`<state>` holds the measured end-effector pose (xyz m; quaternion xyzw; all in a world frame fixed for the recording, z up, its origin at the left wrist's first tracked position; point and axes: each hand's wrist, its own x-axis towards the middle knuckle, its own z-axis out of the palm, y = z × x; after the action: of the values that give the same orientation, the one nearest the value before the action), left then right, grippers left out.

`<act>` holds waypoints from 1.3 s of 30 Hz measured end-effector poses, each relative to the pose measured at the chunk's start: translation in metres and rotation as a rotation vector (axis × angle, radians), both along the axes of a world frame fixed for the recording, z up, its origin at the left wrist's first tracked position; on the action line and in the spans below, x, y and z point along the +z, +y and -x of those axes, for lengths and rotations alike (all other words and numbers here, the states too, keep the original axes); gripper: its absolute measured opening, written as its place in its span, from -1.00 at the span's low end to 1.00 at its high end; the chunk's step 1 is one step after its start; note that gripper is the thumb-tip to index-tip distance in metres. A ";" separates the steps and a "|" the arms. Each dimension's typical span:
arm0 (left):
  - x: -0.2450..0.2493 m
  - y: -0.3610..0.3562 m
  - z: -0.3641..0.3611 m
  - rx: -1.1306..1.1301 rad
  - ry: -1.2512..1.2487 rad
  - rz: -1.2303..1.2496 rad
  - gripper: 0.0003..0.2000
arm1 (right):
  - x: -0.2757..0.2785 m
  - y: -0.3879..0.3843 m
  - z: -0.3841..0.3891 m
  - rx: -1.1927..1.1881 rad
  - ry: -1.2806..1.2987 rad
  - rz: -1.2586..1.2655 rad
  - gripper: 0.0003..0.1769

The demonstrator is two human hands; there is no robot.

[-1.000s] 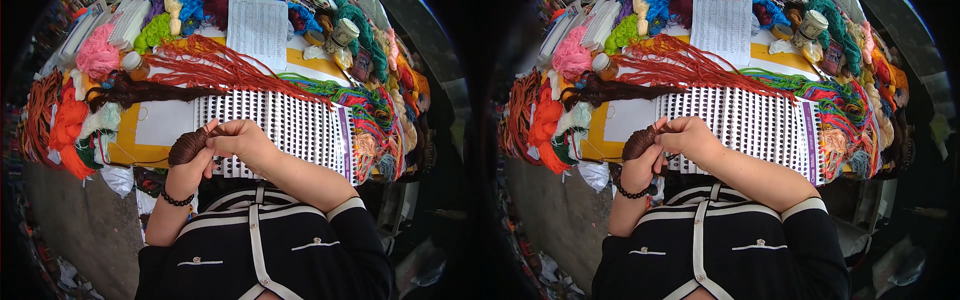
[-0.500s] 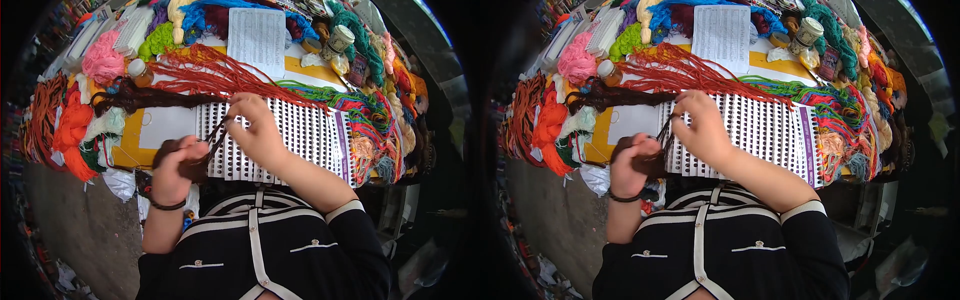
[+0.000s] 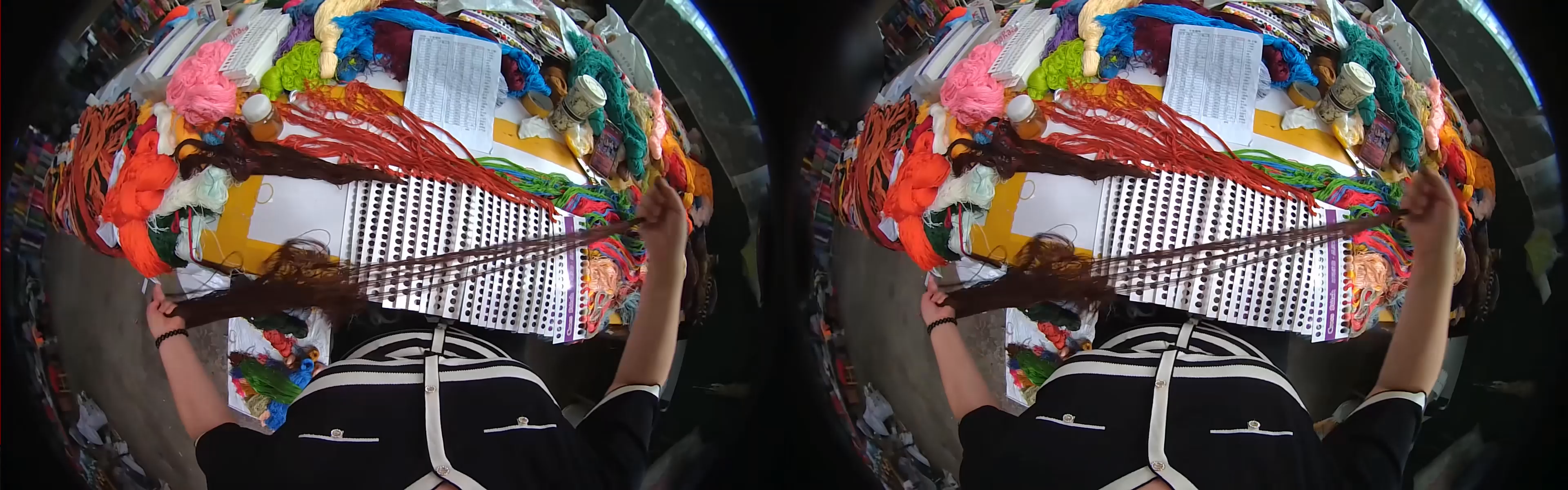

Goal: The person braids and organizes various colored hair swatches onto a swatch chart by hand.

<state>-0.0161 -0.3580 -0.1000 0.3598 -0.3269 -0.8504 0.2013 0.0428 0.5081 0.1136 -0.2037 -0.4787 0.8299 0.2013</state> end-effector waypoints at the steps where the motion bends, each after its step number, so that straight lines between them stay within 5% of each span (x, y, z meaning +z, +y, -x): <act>1: -0.007 -0.013 -0.003 0.063 -0.068 0.094 -0.66 | 0.007 0.024 -0.004 -0.120 -0.019 -0.065 -0.80; 4: -0.006 -0.023 -0.010 0.123 -0.190 0.332 -0.68 | 0.018 0.129 -0.025 -0.432 -0.069 -0.696 -0.87; 6: 0.023 0.029 0.000 -0.013 -0.183 0.316 -0.70 | 0.027 0.130 -0.030 -0.647 -0.122 -1.023 -0.76; 9: 0.057 0.131 0.023 -0.361 -0.130 0.014 -0.78 | 0.034 -0.009 0.006 -0.265 -0.243 -1.209 -0.72; 11: 0.069 0.194 0.044 -0.869 0.052 -0.260 -0.76 | -0.023 -0.054 0.035 0.026 -0.233 -1.361 -0.71; 13: 0.085 0.270 0.064 -1.033 0.004 -0.179 -0.72 | -0.041 -0.140 0.060 0.415 -0.416 -1.141 -0.76; 14: 0.094 0.307 0.073 -1.083 -0.084 -0.127 -0.68 | -0.072 -0.157 0.075 0.531 -0.265 -1.170 -0.76; 17: 0.092 0.386 0.097 -1.385 0.017 -0.075 -0.60 | -0.115 -0.208 0.105 0.701 -0.265 -1.156 -0.80; 19: 0.074 0.418 0.113 -1.507 0.055 -0.017 -0.63 | -0.122 -0.222 0.119 0.730 -0.484 -1.064 -0.80; 21: 0.068 0.448 0.118 -1.508 -0.033 0.283 -0.63 | -0.157 -0.219 0.133 0.639 -0.381 -1.164 -0.78; 24: 0.067 0.466 0.118 -1.483 -0.051 0.363 -0.67 | -0.166 -0.218 0.140 0.769 -0.473 -0.782 -0.73; 30: 0.038 0.483 0.126 -1.430 0.031 0.501 -0.67 | -0.165 -0.219 0.147 0.753 -0.564 -0.662 -0.74; 34: 0.045 0.490 0.124 -1.443 0.018 0.555 -0.65 | -0.159 -0.221 0.148 0.787 -0.609 -0.700 -0.71; 36: 0.045 0.493 0.123 -1.441 0.004 0.567 -0.64 | -0.159 -0.226 0.146 0.765 -0.425 -1.409 -0.66; 39: 0.039 0.492 0.125 -1.471 -0.019 0.786 -0.66 | -0.171 -0.227 0.144 0.757 -0.450 -1.077 -0.60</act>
<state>-0.1414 0.1336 -0.0609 -0.0349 -0.7532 -0.5858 -0.2971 -0.1010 0.2810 -0.0578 -0.0617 -0.8920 0.4277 -0.1330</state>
